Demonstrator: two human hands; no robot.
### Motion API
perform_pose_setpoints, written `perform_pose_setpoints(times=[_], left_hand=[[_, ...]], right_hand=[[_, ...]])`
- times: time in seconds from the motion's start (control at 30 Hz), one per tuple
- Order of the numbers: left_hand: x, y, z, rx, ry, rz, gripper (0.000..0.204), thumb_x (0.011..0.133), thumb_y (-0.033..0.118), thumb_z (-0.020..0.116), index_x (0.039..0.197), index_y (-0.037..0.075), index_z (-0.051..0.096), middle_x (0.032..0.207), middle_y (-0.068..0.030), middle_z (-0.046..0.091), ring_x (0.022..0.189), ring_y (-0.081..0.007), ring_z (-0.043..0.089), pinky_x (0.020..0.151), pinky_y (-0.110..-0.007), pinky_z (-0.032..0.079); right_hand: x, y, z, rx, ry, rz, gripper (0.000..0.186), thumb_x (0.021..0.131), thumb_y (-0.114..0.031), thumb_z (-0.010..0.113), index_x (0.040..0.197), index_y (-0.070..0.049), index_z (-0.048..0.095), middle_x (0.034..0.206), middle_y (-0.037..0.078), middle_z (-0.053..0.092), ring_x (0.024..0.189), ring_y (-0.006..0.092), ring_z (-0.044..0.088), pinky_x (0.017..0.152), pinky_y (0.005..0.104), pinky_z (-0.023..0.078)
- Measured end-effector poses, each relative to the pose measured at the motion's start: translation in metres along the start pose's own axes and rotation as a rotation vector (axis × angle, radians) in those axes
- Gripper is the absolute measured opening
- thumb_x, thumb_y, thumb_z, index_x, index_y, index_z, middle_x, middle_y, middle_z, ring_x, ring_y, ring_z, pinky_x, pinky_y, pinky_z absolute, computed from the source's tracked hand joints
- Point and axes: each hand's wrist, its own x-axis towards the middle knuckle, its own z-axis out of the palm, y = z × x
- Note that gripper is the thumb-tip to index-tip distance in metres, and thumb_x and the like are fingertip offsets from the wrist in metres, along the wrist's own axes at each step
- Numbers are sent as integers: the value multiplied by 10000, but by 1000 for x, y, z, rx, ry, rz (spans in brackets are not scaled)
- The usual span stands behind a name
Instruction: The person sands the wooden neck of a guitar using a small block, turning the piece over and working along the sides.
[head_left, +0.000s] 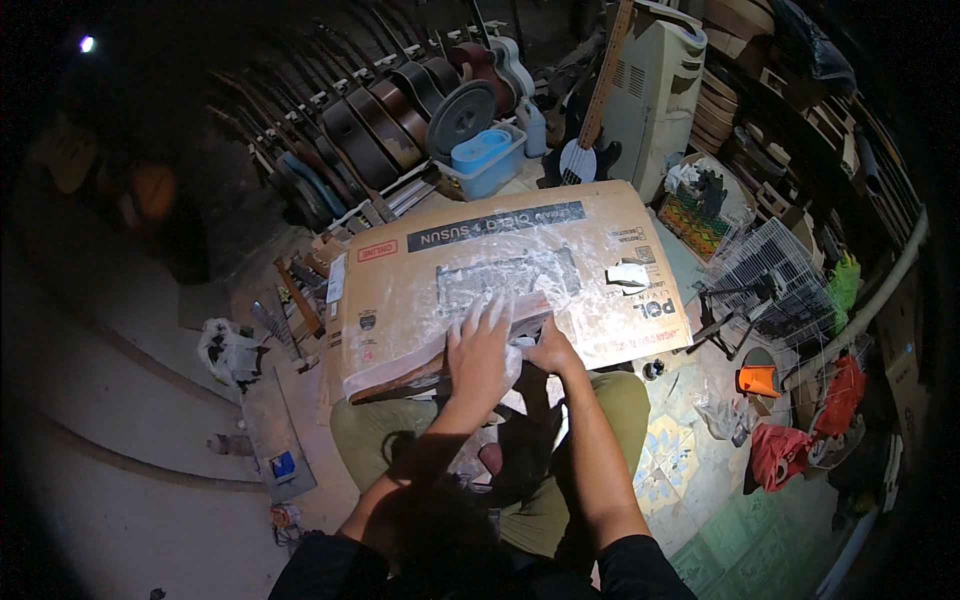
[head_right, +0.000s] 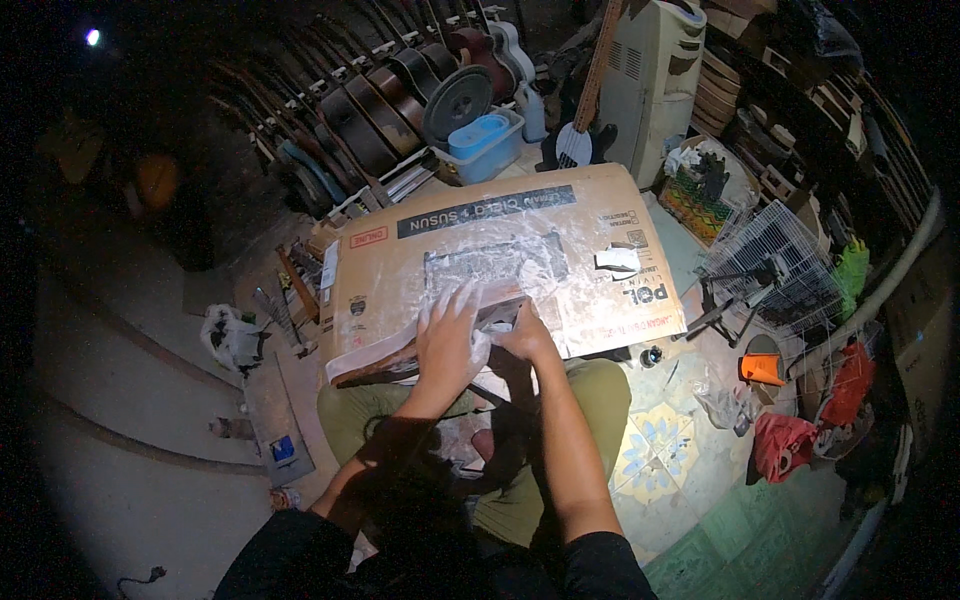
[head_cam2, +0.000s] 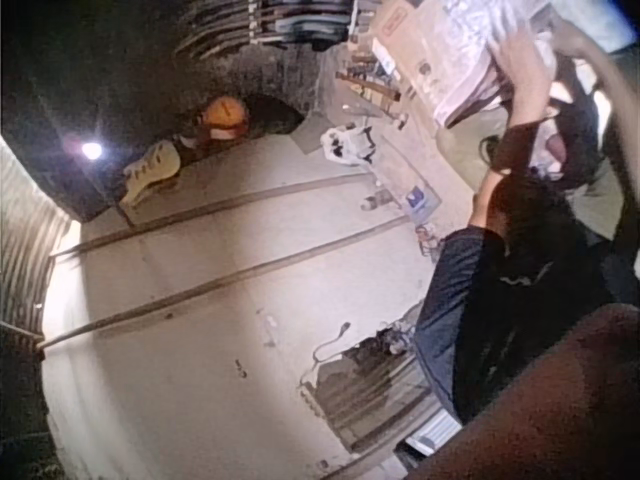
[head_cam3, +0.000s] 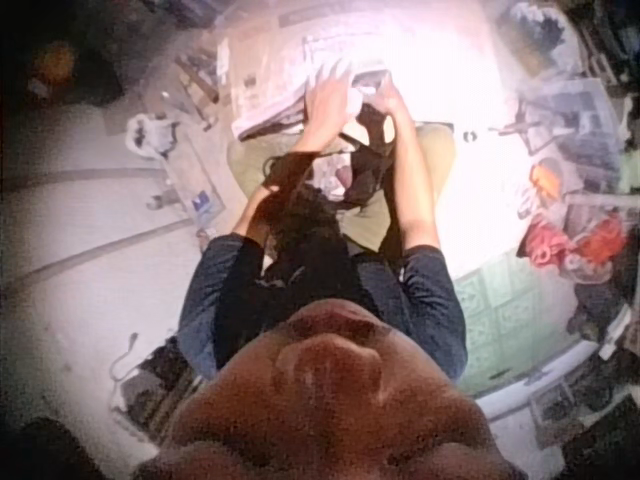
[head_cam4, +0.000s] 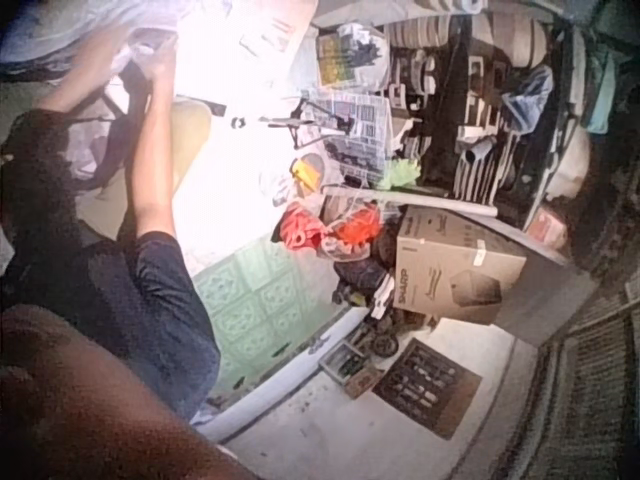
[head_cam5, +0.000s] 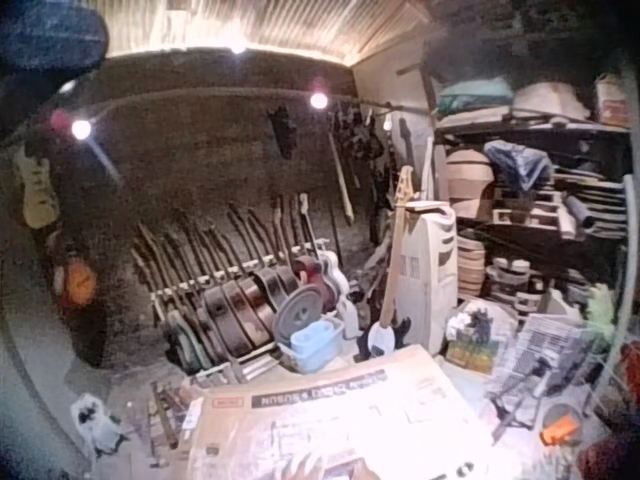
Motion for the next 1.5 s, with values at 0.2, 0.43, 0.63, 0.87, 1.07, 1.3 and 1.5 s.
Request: perform_pose_setpoints(times=[0.2,0.43,0.63,0.87,1.07,1.3,1.5], left_hand=[[-8,-19,-7,-216,121,-69,471,811,243,756,1240,81,650,1146,-157,658,1094,-369,615,935,-441,489],[-9,-22,10,-358,48,147,387,789,212,789,1134,71,687,1096,-143,676,991,-369,653,836,-429,534],[-14,-17,22,-337,108,145,392,746,205,804,1095,69,689,1028,-126,696,943,-346,672,796,-416,542],[-33,-29,21,-354,-45,-25,433,752,244,785,1120,62,651,988,-151,701,898,-361,683,745,-449,542],[-38,-36,21,-329,-66,-27,472,761,256,779,1182,79,661,982,-161,719,901,-360,697,748,-468,542],[-42,-37,38,-306,-64,-42,497,737,278,804,1187,103,686,967,-149,734,859,-347,717,739,-445,565],[-48,-29,47,-293,-7,-48,384,809,172,682,1187,100,692,951,-147,741,813,-318,728,703,-439,569]], right_hand=[[-10,1,-5,-70,-4,58,1001,645,-291,887,1433,22,354,1349,240,576,1220,354,594,1044,380,466],[-31,-1,-17,-203,-122,100,775,705,-307,850,1366,-46,541,1293,195,647,1180,346,624,1003,377,491],[-31,29,-17,-229,-114,65,687,708,-289,845,1315,-81,601,1263,185,667,1159,341,636,992,372,495],[-34,43,-36,-323,-185,17,722,709,-244,856,1360,-118,571,1077,193,720,968,318,698,860,398,539],[-61,-14,-101,-473,311,213,610,767,-216,814,1316,-114,570,811,158,703,695,271,672,671,390,532],[-95,-99,-83,-84,354,-79,442,846,-81,772,1264,-18,640,1109,131,714,1076,160,641,945,315,497],[-123,-161,-40,-559,143,-270,397,778,-116,776,1156,-37,684,998,205,682,929,416,636,833,461,508]])
